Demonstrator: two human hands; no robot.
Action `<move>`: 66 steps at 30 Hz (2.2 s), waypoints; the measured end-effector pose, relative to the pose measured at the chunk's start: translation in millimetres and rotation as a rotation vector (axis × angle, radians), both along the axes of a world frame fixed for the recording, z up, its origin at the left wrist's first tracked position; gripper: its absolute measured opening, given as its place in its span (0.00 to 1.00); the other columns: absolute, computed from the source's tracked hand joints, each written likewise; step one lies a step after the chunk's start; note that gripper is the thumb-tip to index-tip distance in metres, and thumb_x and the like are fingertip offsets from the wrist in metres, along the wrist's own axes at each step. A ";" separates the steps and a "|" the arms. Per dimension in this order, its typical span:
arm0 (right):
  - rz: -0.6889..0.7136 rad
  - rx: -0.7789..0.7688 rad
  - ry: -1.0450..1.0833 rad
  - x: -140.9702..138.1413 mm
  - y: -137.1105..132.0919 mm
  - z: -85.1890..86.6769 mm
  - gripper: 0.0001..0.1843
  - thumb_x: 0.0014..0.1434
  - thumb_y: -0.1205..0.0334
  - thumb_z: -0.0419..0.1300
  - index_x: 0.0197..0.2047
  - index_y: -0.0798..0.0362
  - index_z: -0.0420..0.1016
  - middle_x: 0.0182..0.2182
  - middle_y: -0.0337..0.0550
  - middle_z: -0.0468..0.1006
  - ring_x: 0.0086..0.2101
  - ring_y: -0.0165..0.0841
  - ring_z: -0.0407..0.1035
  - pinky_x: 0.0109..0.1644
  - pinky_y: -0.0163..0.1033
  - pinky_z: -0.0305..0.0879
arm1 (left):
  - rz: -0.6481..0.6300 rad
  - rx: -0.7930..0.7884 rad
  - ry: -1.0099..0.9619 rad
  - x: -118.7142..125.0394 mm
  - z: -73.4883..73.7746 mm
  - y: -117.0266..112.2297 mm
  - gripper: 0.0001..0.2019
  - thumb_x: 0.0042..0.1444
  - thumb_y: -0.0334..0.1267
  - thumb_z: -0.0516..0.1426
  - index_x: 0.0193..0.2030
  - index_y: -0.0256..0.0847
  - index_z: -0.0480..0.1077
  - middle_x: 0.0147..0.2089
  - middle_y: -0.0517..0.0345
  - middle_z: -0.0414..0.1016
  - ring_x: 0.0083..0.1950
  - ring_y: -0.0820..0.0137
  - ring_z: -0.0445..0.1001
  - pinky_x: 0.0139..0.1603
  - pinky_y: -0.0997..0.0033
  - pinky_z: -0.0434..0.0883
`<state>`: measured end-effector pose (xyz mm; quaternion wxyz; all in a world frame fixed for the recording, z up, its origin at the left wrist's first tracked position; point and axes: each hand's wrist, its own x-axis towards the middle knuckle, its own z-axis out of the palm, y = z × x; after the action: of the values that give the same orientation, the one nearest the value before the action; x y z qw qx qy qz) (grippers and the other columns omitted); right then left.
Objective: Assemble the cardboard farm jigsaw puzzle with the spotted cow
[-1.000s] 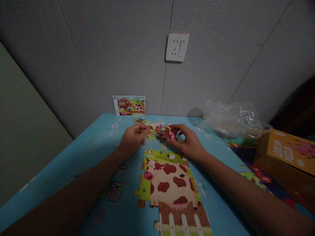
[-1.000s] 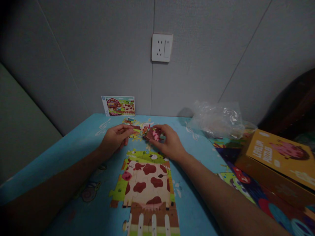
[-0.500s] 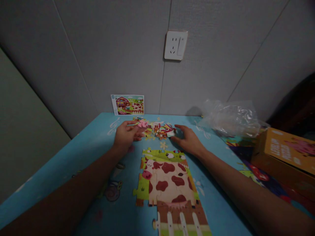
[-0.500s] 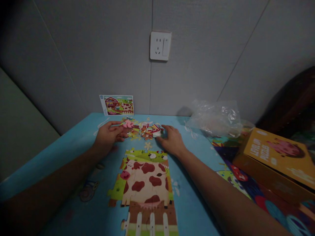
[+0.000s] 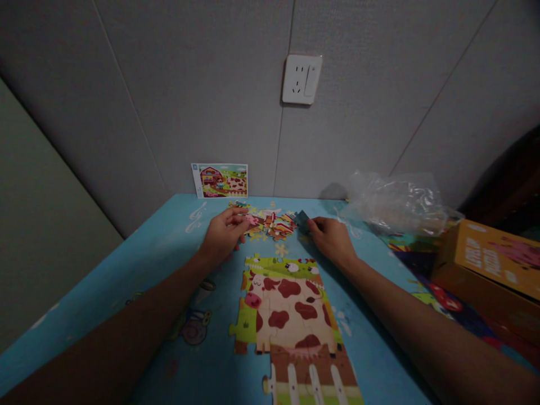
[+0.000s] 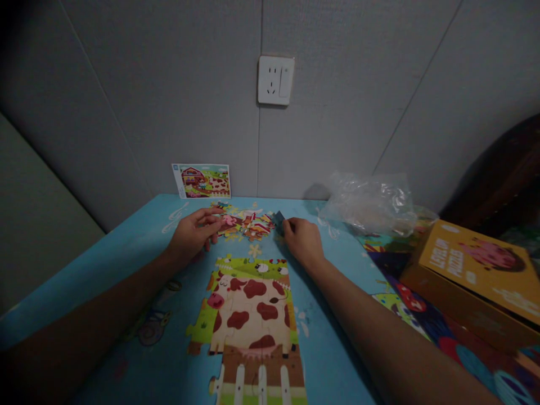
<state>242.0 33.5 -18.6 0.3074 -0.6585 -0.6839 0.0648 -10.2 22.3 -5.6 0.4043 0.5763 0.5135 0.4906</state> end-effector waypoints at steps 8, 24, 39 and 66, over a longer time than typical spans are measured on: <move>0.470 0.276 0.079 -16.3 -16.7 3.2 0.17 0.65 0.55 0.53 0.41 0.52 0.82 0.29 0.44 0.79 0.30 0.32 0.70 0.36 0.37 0.63 | -0.478 0.024 0.059 11.1 -0.9 -14.8 0.32 0.55 0.39 0.56 0.67 0.38 0.56 0.47 0.47 0.79 0.26 0.78 0.71 0.19 0.81 0.64; 0.244 -0.078 -0.302 -7.5 8.0 -13.3 0.30 0.64 0.42 0.49 0.66 0.44 0.62 0.65 0.51 0.61 0.62 0.55 0.54 0.59 0.64 0.52 | -0.187 0.098 0.195 3.6 -12.9 -0.9 0.20 0.54 0.37 0.56 0.52 0.31 0.73 0.27 0.58 0.75 0.23 0.76 0.70 0.27 0.77 0.67; 0.200 -0.024 -0.235 -6.7 8.1 -7.0 0.15 0.62 0.55 0.57 0.48 0.51 0.78 0.45 0.49 0.78 0.46 0.39 0.69 0.52 0.43 0.62 | -0.044 0.079 0.177 -0.2 -11.0 4.3 0.18 0.56 0.33 0.52 0.53 0.31 0.69 0.19 0.65 0.69 0.15 0.78 0.65 0.19 0.80 0.62; 0.518 0.031 0.405 -30.9 -22.2 6.8 0.16 0.59 0.52 0.58 0.45 0.54 0.73 0.30 0.42 0.78 0.31 0.32 0.71 0.38 0.39 0.66 | -0.478 0.065 0.049 10.4 -11.1 -13.5 0.27 0.55 0.38 0.57 0.62 0.35 0.62 0.36 0.53 0.78 0.18 0.79 0.69 0.17 0.80 0.66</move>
<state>211.1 11.2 -11.8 0.4207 -0.4314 -0.7545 0.2600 0.2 8.8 -16.7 0.4777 0.7058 0.3562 0.3831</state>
